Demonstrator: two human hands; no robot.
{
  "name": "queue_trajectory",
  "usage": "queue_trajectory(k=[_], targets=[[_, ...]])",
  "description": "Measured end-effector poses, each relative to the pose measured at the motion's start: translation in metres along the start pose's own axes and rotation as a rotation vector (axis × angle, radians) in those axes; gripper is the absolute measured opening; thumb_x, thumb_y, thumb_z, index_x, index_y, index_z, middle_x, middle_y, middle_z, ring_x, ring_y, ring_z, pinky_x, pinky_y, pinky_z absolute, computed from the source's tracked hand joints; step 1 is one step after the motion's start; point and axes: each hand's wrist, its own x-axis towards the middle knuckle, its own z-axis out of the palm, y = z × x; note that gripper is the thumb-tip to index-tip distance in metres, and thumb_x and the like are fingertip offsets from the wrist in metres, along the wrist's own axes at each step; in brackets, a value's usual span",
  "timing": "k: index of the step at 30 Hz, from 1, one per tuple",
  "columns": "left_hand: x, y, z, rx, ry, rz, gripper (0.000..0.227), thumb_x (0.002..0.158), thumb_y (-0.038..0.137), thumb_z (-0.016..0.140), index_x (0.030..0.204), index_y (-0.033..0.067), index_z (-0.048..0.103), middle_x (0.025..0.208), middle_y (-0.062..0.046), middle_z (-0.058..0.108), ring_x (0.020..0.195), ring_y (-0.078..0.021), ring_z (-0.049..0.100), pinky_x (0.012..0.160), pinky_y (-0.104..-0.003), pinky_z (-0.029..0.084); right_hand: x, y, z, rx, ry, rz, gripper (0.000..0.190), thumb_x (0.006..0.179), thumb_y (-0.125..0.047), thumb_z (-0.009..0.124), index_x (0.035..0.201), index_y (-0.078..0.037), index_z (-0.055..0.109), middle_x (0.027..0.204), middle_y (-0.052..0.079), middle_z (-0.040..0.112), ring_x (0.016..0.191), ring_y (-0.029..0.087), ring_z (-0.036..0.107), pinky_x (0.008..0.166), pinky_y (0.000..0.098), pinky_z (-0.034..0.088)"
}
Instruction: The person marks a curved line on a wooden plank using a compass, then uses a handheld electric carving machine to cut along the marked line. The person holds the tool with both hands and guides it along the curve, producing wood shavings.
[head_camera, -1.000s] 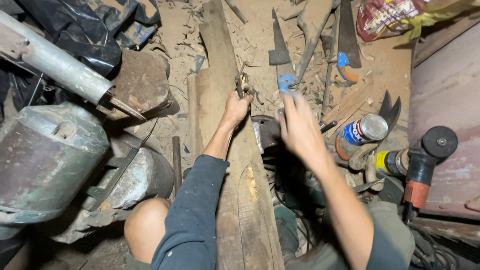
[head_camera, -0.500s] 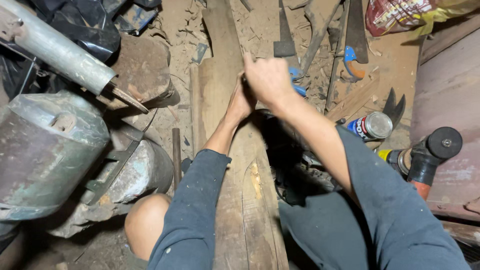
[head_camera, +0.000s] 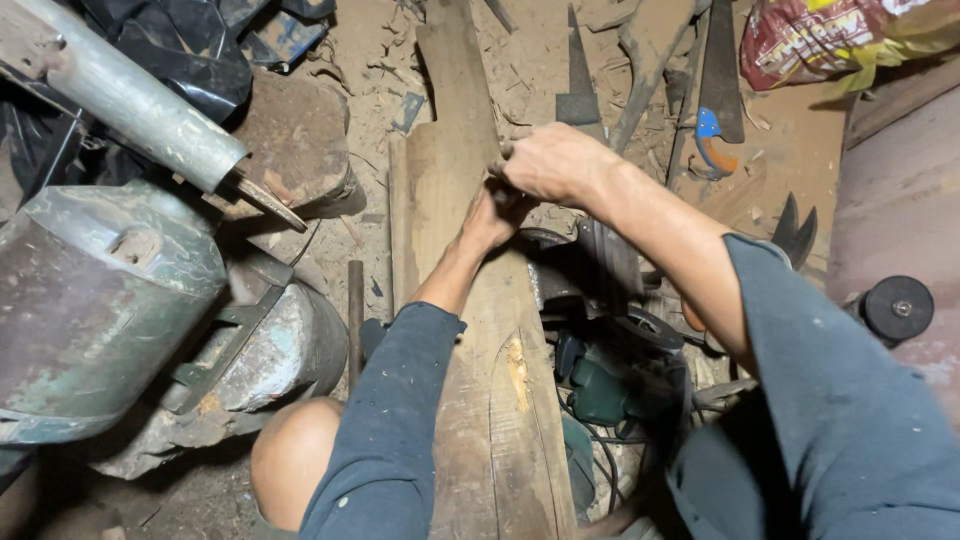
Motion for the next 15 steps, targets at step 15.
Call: queue_trajectory(k=[15], targets=[[0.003,0.001,0.011,0.035,-0.034,-0.204,0.026,0.093,0.015,0.068,0.116,0.0039,0.069,0.161,-0.022,0.033,0.142,-0.0411,0.042,0.116,-0.043,0.038,-0.019,0.016,0.02,1.122,0.468,0.477,0.05,0.108,-0.045,0.049,0.14,-0.007,0.054,0.132,0.024,0.055,0.121,0.04,0.057,0.099,0.0513,0.044]])
